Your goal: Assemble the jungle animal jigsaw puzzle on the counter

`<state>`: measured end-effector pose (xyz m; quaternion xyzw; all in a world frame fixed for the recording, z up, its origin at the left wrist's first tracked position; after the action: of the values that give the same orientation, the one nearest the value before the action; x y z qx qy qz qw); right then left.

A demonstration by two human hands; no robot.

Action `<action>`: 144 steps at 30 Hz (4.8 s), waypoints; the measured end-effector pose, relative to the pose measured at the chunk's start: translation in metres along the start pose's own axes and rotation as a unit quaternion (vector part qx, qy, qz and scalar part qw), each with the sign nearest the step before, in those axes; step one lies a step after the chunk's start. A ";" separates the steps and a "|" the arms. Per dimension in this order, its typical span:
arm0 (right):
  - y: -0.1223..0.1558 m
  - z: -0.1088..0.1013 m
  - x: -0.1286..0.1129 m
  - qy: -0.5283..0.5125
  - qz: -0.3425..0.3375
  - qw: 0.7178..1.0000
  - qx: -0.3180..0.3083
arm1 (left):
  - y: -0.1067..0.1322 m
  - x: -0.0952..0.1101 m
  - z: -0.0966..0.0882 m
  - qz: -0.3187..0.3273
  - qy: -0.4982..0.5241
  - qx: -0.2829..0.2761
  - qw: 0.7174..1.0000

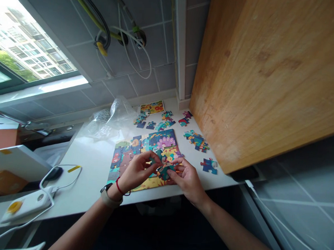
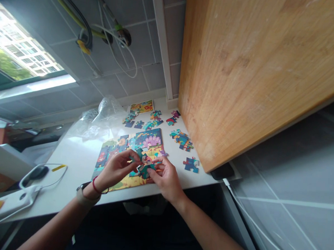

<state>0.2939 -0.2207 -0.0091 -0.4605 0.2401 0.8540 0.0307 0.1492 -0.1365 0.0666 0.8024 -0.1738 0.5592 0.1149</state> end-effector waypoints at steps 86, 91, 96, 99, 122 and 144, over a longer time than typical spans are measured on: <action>0.054 0.028 -0.011 0.533 -0.559 0.630 -0.080 | -0.044 0.007 0.024 0.194 -0.405 -0.381 0.808; 0.045 0.023 -0.009 0.545 -0.549 0.631 -0.066 | -0.043 0.013 0.016 0.239 -0.378 -0.358 0.819; 0.040 0.012 -0.010 0.569 -0.529 0.625 -0.073 | -0.043 0.019 -0.014 0.271 -0.359 -0.302 0.840; 0.040 0.007 -0.010 0.586 -0.518 0.618 -0.080 | -0.028 0.013 -0.044 0.302 -0.356 -0.212 0.859; 0.037 0.023 -0.023 0.634 -0.481 0.586 -0.153 | 0.071 -0.051 -0.055 0.384 -0.349 -0.022 0.855; 0.041 0.013 -0.032 0.611 -0.483 0.602 -0.175 | 0.067 -0.056 -0.053 0.364 -0.351 0.002 0.863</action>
<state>0.2912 -0.2461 0.0380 -0.9206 -0.2085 0.2596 0.2040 0.0587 -0.1691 0.0319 0.8257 -0.4809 0.2428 -0.1672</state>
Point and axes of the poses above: each hand's wrist, its own y-axis away from the middle knuckle, its own z-axis out of the palm, x = y × z, the point moved 5 cm from there along -y, towards the middle knuckle, and after that the axes turned 15 degrees about x, right-handed, at the moved point
